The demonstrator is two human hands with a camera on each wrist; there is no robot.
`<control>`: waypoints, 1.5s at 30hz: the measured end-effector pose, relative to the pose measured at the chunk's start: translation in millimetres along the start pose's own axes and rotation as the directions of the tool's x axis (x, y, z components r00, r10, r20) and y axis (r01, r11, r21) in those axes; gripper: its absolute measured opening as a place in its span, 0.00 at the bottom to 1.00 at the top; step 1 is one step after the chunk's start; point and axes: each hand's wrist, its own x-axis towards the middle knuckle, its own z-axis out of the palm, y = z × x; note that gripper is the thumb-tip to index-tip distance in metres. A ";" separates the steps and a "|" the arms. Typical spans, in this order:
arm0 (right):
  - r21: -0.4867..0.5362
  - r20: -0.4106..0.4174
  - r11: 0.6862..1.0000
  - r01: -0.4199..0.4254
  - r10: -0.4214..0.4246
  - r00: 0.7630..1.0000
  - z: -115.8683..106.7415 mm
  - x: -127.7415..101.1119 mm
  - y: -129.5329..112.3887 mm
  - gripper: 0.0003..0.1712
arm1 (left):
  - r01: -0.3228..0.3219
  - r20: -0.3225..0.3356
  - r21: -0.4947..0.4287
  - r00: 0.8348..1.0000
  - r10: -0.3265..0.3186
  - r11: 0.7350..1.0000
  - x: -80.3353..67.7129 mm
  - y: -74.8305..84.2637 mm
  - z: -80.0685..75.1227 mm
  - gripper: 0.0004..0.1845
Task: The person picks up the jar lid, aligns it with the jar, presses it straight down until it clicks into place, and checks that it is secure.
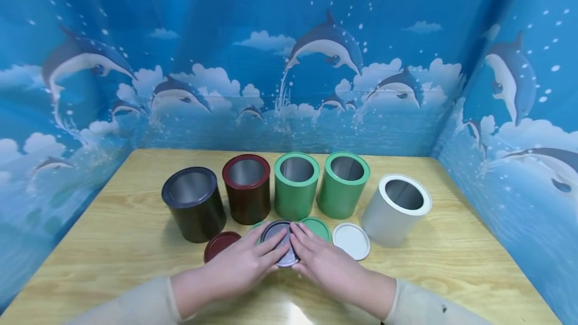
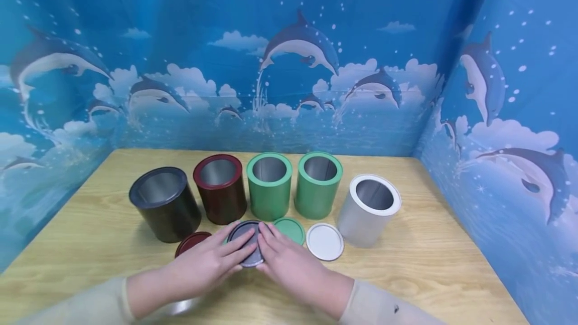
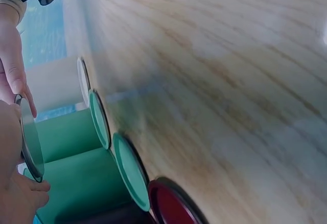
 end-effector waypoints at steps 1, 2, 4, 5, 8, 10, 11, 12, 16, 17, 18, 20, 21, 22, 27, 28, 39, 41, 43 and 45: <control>0.006 0.005 1.000 -0.005 0.005 1.000 -1.7 0.7 0.0 0.31 | 0.008 0.000 -0.014 1.000 -0.008 1.000 0.3 -0.6 -1.1 0.26; 0.012 0.009 1.000 -0.009 0.009 1.000 -3.2 1.4 -0.1 0.31 | 0.018 -0.002 -0.027 1.000 -0.018 0.999 0.5 -1.2 -2.1 0.26; 0.016 0.007 1.000 -0.006 0.006 1.000 -5.9 3.0 -0.1 0.31 | 0.028 -0.007 -0.043 1.000 -0.028 0.999 0.2 -2.3 -3.9 0.25; 0.012 0.004 1.000 -0.002 0.002 1.000 -7.3 3.9 -0.1 0.31 | 0.031 -0.011 -0.046 0.999 -0.031 0.998 0.0 -2.9 -4.8 0.25; -0.008 -0.018 1.000 0.015 -0.015 1.000 -10.1 6.3 0.1 0.31 | 0.035 -0.033 -0.046 0.999 -0.037 0.998 -1.4 -4.8 -7.7 0.22; -0.019 -0.031 1.000 0.023 -0.024 0.999 -11.9 7.8 -0.2 0.31 | 0.036 -0.048 -0.037 0.998 -0.038 0.999 -2.4 -6.1 -9.9 0.21; -0.024 -0.033 0.999 0.024 -0.025 0.999 -12.8 8.6 -0.4 0.31 | 0.035 -0.055 -0.032 0.998 -0.037 0.999 -2.7 -6.7 -11.3 0.21; -0.024 -0.036 0.999 0.024 -0.025 0.999 -13.7 9.3 -0.8 0.31 | 0.034 -0.062 -0.028 0.997 -0.036 0.999 -3.0 -7.4 -12.5 0.21; -0.030 -0.032 0.999 0.024 -0.025 0.999 -18.3 12.5 -2.9 0.32 | 0.034 -0.070 -0.027 0.997 -0.036 0.999 -3.7 -9.3 -17.6 0.21; -0.031 -0.029 0.999 0.024 -0.024 0.999 -19.4 13.2 -3.2 0.32 | 0.037 -0.066 -0.032 0.997 -0.039 0.999 -3.6 -9.7 -18.7 0.21; -0.031 -0.025 0.999 0.022 -0.023 0.999 -20.6 14.0 -3.4 0.32 | 0.042 -0.061 -0.038 0.997 -0.044 0.998 -3.6 -10.1 -19.7 0.21; -0.038 -0.017 0.999 0.025 -0.026 1.000 -22.7 15.6 -3.5 0.32 | 0.048 -0.048 -0.050 0.998 -0.051 0.998 -3.7 -11.0 -21.6 0.22; -0.040 -0.014 0.999 0.028 -0.028 1.000 -23.7 16.5 -3.4 0.32 | 0.053 -0.041 -0.056 0.998 -0.055 0.997 -3.9 -11.5 -22.6 0.22; -0.042 -0.011 0.999 0.030 -0.031 0.999 -24.6 17.5 -3.5 0.32 | 0.058 -0.033 -0.062 0.998 -0.060 0.996 -4.2 -12.1 -23.8 0.22; -0.030 0.000 0.999 0.038 -0.038 0.999 -29.6 23.4 -3.7 0.32 | 0.076 -0.009 -0.071 0.997 -0.077 0.995 -6.6 -16.2 -29.5 0.23; -0.026 0.005 0.999 0.037 -0.037 0.999 -30.8 24.5 -3.9 0.32 | 0.075 -0.008 -0.072 0.997 -0.076 0.995 -6.9 -17.0 -30.6 0.25; -0.026 0.050 0.998 0.052 -0.051 0.997 -40.6 37.9 -4.8 0.33 | 0.056 -0.027 -0.058 0.998 -0.057 0.997 -9.7 -27.4 -38.0 0.22; -0.020 0.060 0.999 0.049 -0.047 0.997 -42.7 40.0 -4.8 0.33 | 0.052 -0.036 -0.050 0.998 -0.054 0.997 -9.4 -29.4 -38.8 0.22; -0.016 0.063 0.999 0.046 -0.045 0.997 -44.8 41.9 -4.8 0.33 | 0.052 -0.042 -0.041 0.998 -0.054 0.998 -9.3 -31.0 -39.7 0.24; -0.012 0.065 0.999 0.048 -0.047 0.997 -46.7 43.8 -4.6 0.34 | 0.060 -0.042 -0.040 0.997 -0.062 0.997 -9.5 -32.5 -41.1 0.28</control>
